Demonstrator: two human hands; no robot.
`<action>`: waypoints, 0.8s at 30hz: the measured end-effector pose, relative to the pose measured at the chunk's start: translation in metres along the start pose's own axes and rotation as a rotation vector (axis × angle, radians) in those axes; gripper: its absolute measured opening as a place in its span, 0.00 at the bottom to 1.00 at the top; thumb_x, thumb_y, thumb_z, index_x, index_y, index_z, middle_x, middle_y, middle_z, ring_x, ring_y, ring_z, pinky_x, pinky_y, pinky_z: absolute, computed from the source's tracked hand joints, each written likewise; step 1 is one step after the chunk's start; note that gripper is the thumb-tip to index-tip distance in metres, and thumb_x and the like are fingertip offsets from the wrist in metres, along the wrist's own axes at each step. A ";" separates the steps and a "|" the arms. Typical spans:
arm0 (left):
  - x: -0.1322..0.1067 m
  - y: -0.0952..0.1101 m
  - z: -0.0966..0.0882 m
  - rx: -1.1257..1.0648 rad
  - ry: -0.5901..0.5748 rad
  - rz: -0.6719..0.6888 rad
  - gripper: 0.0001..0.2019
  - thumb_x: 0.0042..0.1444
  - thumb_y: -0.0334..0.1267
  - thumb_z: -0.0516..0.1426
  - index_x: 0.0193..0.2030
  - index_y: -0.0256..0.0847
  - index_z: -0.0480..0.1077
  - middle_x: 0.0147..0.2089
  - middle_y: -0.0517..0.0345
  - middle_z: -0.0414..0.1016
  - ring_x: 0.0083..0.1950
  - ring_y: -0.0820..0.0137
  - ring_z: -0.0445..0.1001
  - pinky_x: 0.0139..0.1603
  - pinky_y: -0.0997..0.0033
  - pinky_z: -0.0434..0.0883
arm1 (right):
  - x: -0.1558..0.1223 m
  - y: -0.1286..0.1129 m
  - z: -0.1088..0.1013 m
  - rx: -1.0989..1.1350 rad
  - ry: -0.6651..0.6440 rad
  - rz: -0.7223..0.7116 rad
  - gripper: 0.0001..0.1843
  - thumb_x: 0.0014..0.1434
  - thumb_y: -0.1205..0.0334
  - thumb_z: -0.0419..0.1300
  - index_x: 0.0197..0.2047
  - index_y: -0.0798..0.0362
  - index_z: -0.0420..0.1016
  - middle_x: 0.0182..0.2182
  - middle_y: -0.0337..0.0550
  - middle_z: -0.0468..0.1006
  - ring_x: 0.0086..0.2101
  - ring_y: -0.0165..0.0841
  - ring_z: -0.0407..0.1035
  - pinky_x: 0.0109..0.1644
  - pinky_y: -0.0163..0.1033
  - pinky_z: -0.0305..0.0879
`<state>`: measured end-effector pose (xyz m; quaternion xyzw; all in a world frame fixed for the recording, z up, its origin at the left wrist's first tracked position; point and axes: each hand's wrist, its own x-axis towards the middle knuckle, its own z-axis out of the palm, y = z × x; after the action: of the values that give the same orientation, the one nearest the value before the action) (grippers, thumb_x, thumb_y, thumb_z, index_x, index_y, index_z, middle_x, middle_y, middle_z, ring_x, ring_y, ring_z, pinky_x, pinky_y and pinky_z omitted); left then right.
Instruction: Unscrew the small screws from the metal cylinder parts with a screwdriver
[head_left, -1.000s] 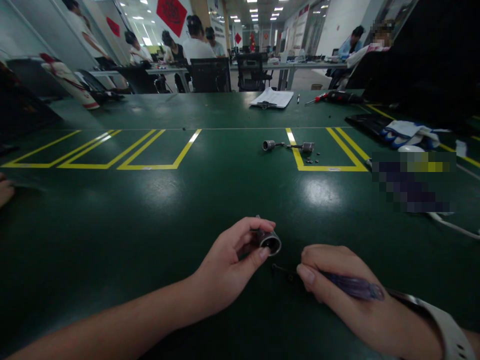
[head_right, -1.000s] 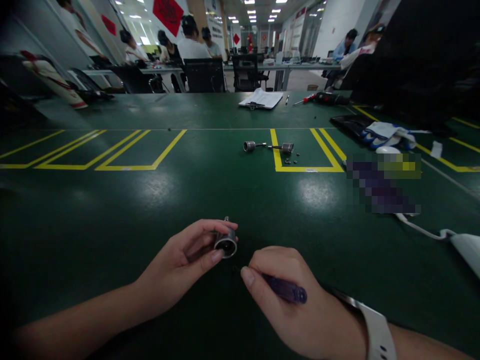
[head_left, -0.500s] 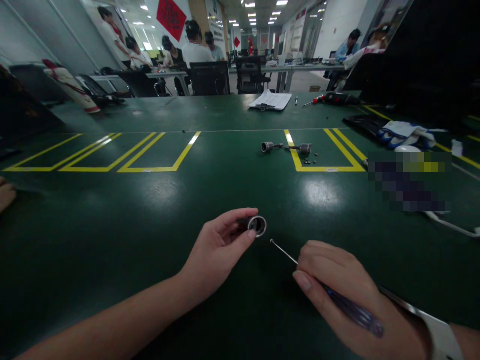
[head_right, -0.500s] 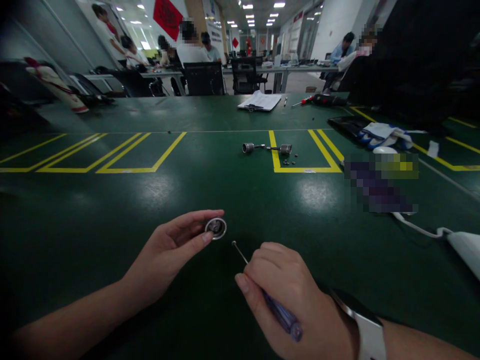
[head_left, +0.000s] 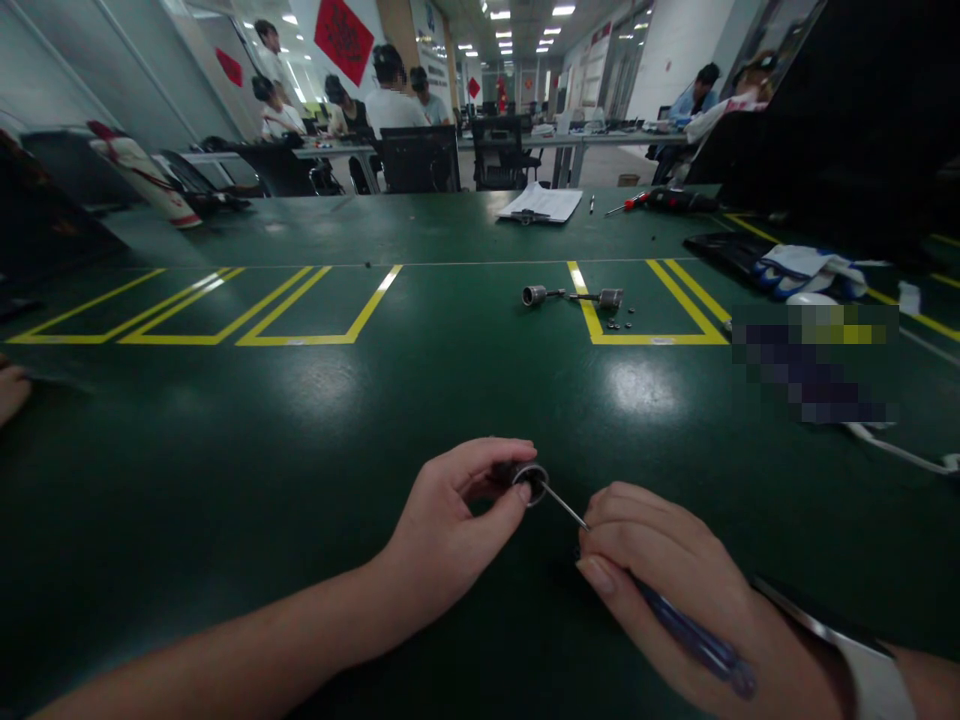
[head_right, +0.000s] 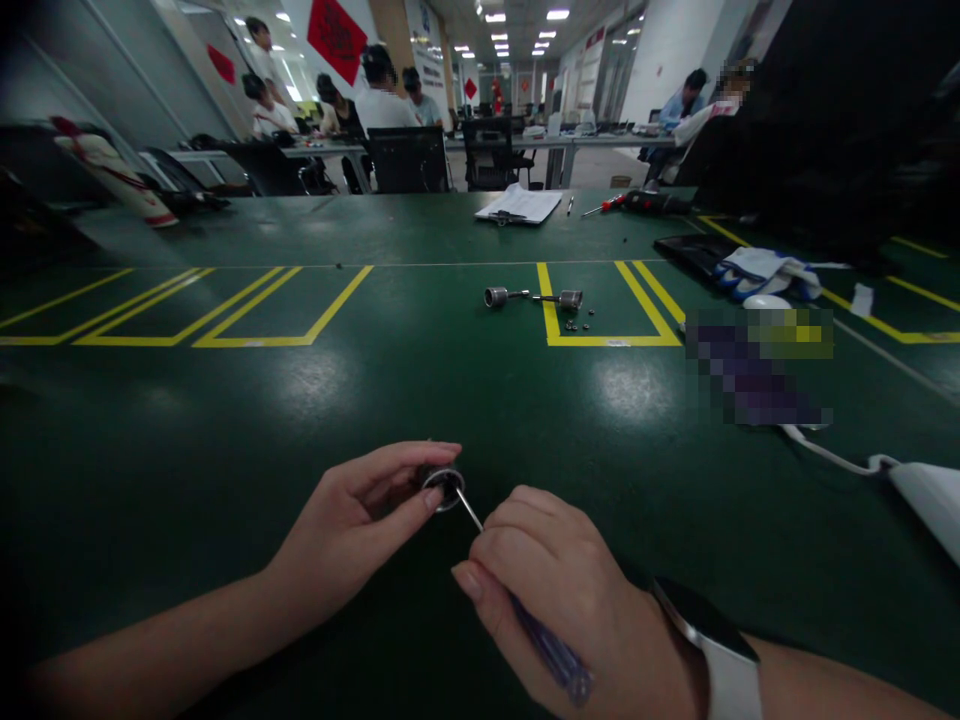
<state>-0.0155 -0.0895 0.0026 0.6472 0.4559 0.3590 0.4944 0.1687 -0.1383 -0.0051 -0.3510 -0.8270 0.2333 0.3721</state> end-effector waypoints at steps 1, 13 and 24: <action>0.000 0.000 0.000 0.014 0.003 0.007 0.12 0.48 0.29 0.58 0.42 0.37 0.74 0.43 0.53 0.78 0.42 0.67 0.77 0.44 0.68 0.75 | 0.000 -0.001 0.000 -0.003 0.002 0.000 0.08 0.61 0.73 0.49 0.36 0.55 0.67 0.27 0.43 0.71 0.29 0.31 0.65 0.32 0.37 0.63; -0.001 -0.002 0.002 0.104 0.074 0.044 0.09 0.48 0.30 0.57 0.36 0.38 0.76 0.41 0.54 0.79 0.40 0.66 0.78 0.39 0.70 0.76 | 0.003 -0.009 0.003 -0.121 0.036 -0.091 0.10 0.60 0.73 0.49 0.31 0.54 0.67 0.24 0.44 0.72 0.28 0.32 0.68 0.33 0.38 0.66; -0.002 -0.002 0.002 0.084 0.052 0.052 0.09 0.48 0.29 0.57 0.35 0.38 0.76 0.41 0.53 0.79 0.40 0.66 0.78 0.39 0.70 0.76 | 0.005 -0.014 0.007 -0.209 0.051 -0.104 0.10 0.58 0.75 0.50 0.31 0.55 0.70 0.22 0.43 0.72 0.26 0.32 0.66 0.29 0.38 0.67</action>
<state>-0.0148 -0.0914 0.0000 0.6694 0.4663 0.3689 0.4453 0.1555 -0.1447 0.0023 -0.3502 -0.8542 0.1171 0.3659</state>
